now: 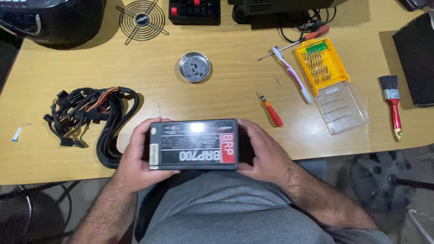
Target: The person assembles a computer power supply unit by securing the fan cover with screws. They use a screwdriver to tighten screws at each corner of the fan grille, then rotate the unit to inspect the sides and label.
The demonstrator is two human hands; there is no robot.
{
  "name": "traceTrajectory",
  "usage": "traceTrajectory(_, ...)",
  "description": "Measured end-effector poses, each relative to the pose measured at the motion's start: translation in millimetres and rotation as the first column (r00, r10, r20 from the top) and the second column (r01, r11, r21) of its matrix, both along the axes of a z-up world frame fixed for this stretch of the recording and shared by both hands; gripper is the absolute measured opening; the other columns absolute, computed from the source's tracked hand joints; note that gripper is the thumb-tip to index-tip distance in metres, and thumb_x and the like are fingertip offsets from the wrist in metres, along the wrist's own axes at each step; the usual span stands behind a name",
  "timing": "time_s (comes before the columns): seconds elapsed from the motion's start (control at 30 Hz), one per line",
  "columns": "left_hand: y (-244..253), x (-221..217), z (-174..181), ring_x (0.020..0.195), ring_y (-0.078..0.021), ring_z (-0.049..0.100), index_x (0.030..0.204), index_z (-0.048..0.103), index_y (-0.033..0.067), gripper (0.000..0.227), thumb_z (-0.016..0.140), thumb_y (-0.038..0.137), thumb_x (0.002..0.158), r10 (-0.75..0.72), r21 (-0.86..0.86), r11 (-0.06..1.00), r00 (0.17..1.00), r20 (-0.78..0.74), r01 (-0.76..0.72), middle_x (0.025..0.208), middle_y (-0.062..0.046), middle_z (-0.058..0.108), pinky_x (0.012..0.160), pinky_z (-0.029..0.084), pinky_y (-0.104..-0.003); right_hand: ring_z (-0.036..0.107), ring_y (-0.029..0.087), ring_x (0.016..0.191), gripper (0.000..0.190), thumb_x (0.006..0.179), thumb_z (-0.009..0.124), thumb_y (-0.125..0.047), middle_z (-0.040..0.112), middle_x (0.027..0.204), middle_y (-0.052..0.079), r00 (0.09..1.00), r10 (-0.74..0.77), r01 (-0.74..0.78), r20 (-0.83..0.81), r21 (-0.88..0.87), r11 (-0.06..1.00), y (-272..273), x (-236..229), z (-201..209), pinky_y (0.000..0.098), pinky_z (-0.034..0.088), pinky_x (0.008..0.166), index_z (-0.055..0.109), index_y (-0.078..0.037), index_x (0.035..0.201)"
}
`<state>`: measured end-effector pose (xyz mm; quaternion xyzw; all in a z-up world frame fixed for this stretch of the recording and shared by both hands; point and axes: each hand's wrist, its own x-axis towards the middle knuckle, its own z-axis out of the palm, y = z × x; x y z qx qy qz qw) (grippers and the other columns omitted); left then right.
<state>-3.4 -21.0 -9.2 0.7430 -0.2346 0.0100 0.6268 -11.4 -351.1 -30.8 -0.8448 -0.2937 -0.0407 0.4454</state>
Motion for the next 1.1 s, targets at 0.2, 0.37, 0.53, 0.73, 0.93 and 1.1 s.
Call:
traceTrajectory(0.2, -0.6, 0.4, -4.7, 0.123, -0.0454, 0.062, 0.147, 0.037, -0.0109, 0.108, 0.096, 0.007, 0.059, -0.015, 0.006, 1.0, 1.0, -0.017, 0.015, 0.134, -0.033, 0.06, 0.102, 0.051, -0.06, 0.064, 0.049, 0.117, 0.094, 0.063, 0.093, -0.015, 0.064, 0.12, 0.031, 0.937, -0.137, 0.13, -0.321, -0.043, 0.991, 11.6, -3.7, 27.1, 0.0601, 0.053, 0.101, 0.043, 0.007, 0.141)
traceTrajectory(0.37, 0.9, -2.4, 8.7, 0.125, -0.0494, 0.06, 0.148, 0.036, -0.0126, 0.11, 0.096, 0.01, 0.059, -0.013, 0.119, 0.993, 1.0, 0.005, 0.012, 0.137, -0.035, 0.058, 0.102, 0.049, -0.062, 0.065, 0.049, 0.117, 0.098, 0.061, 0.095, -0.014, 0.065, 0.12, 0.032, 0.925, -0.163, 0.161, -0.343, -0.035, 0.986, 17.9, -2.0, 35.8, 0.0603, 0.054, 0.099, 0.042, 0.007, 0.141)
traceTrajectory(0.53, 8.4, -6.2, 22.3, 0.132, -0.047, 0.054, 0.142, 0.052, -0.0058, 0.103, 0.098, 0.034, 0.059, 0.024, 0.673, 0.729, 0.987, 0.158, -0.126, 0.136, -0.03, 0.059, 0.114, 0.039, -0.06, 0.054, 0.047, 0.131, 0.107, 0.061, 0.096, -0.015, 0.055, 0.137, 0.033, 0.984, 0.008, 0.046, -0.179, 0.296, 0.954, 7.8, 2.9, 19.7, 0.0579, 0.045, 0.109, 0.034, 0.01, 0.145)
traceTrajectory(0.73, 21.6, -11.7, 1.3, 0.107, -0.0239, 0.067, 0.121, 0.07, 0.0215, 0.056, 0.083, 0.043, 0.072, 0.097, 0.906, 0.386, 0.985, 0.145, -0.172, 0.105, -0.001, 0.072, 0.102, 0.046, -0.042, 0.047, 0.054, 0.138, 0.112, 0.063, 0.096, -0.042, 0.05, 0.144, 0.034, 0.993, 0.035, -0.037, 0.112, 0.024, 0.999, 8.1, 11.3, 68.9, 0.0646, 0.039, 0.114, 0.042, 0.009, 0.147)
traceTrajectory(0.93, 30.6, -17.8, 2.8, 0.09, -0.0273, 0.073, 0.107, 0.069, 0.0137, 0.039, 0.079, 0.038, 0.078, 0.063, 0.828, 0.512, 0.972, 0.228, -0.227, 0.089, -0.006, 0.071, 0.086, 0.055, -0.042, 0.058, 0.048, 0.13, 0.104, 0.055, 0.1, -0.037, 0.06, 0.134, 0.028, 0.984, 0.115, -0.101, 0.138, -0.104, 0.989, -4.0, 13.9, 65.3, 0.0561, 0.044, 0.113, 0.056, 0.009, 0.138)
traceTrajectory(1.1, 32.4, -22.1, 23.0, 0.083, -0.0307, 0.069, 0.102, 0.063, 0.0155, 0.042, 0.085, 0.031, 0.07, 0.036, 0.719, 0.632, 0.938, 0.344, -0.288, 0.091, -0.003, 0.073, 0.076, 0.052, -0.046, 0.047, 0.032, 0.143, 0.111, 0.058, 0.085, -0.028, 0.039, 0.149, 0.023, 0.984, -0.114, 0.123, -0.14, 0.061, 0.991, -28.1, -6.0, 48.9, 0.042, 0.04, 0.125, 0.039, 0.008, 0.152)
